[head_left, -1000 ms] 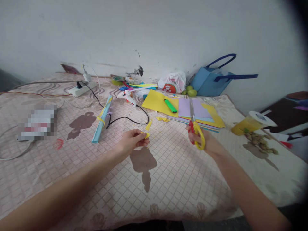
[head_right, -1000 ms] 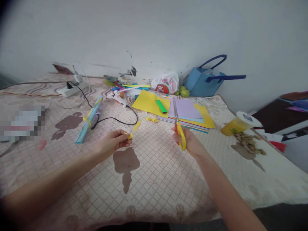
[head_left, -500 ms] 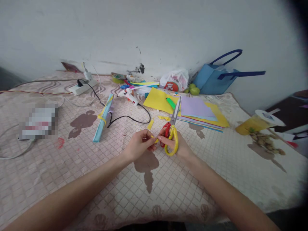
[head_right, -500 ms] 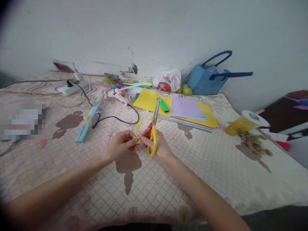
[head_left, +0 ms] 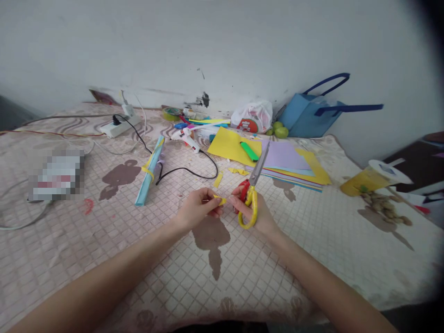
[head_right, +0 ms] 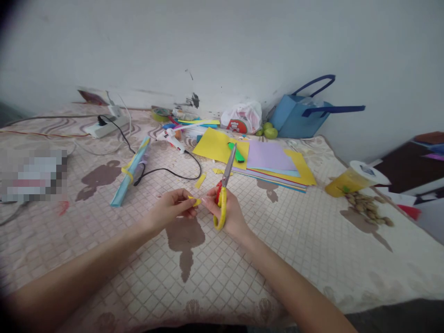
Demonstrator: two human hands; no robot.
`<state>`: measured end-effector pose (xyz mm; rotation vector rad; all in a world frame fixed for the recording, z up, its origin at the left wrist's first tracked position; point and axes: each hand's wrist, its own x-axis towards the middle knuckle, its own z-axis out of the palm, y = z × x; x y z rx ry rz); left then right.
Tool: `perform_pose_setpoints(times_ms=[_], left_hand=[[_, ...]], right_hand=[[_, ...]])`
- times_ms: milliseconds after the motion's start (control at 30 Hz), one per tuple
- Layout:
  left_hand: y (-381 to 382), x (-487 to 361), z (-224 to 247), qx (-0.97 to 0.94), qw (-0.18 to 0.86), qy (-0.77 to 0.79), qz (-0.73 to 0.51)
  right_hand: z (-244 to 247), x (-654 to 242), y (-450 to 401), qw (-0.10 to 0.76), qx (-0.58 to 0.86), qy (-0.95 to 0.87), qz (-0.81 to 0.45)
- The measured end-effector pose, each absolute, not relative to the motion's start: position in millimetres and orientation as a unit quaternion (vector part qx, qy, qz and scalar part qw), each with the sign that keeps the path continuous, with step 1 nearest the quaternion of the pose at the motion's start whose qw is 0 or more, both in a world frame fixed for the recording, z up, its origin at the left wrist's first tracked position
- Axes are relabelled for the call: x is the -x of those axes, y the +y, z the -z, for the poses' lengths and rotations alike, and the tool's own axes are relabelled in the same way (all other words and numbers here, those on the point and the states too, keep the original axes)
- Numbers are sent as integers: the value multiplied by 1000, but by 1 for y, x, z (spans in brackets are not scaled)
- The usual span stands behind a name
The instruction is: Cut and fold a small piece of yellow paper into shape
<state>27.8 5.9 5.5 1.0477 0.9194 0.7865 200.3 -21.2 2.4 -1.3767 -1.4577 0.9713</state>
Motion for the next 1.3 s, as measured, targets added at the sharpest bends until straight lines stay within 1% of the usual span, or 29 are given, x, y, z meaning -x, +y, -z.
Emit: perform_pose_setpoints(times_ms=[100,200,300,400,567,900,1300], left_hand=[[9,-24,-10,-397,731,385,-399],[10,-22,-19,-335,752,361,-438],[8,-22,-29,-300,753,356,-465],[4,-25,-36,-279,743,351,-498],[-2,-30,-43,-271,706,342,-558],[-2,-37,-42,-235,687,301,-618],[-4,-40,-43,-234,672,290,-639]], right_hand=[[0,-207,-28,415,547,-620,-381],[-7,-206,-39,342,553,-666,-365],[-15,-199,-47,294,567,-690,-342],[-17,-190,-51,272,591,-691,-314],[-9,-183,-52,282,598,-698,-275],[-11,-172,-52,296,594,-680,-312],[-4,-168,-51,300,598,-672,-316]])
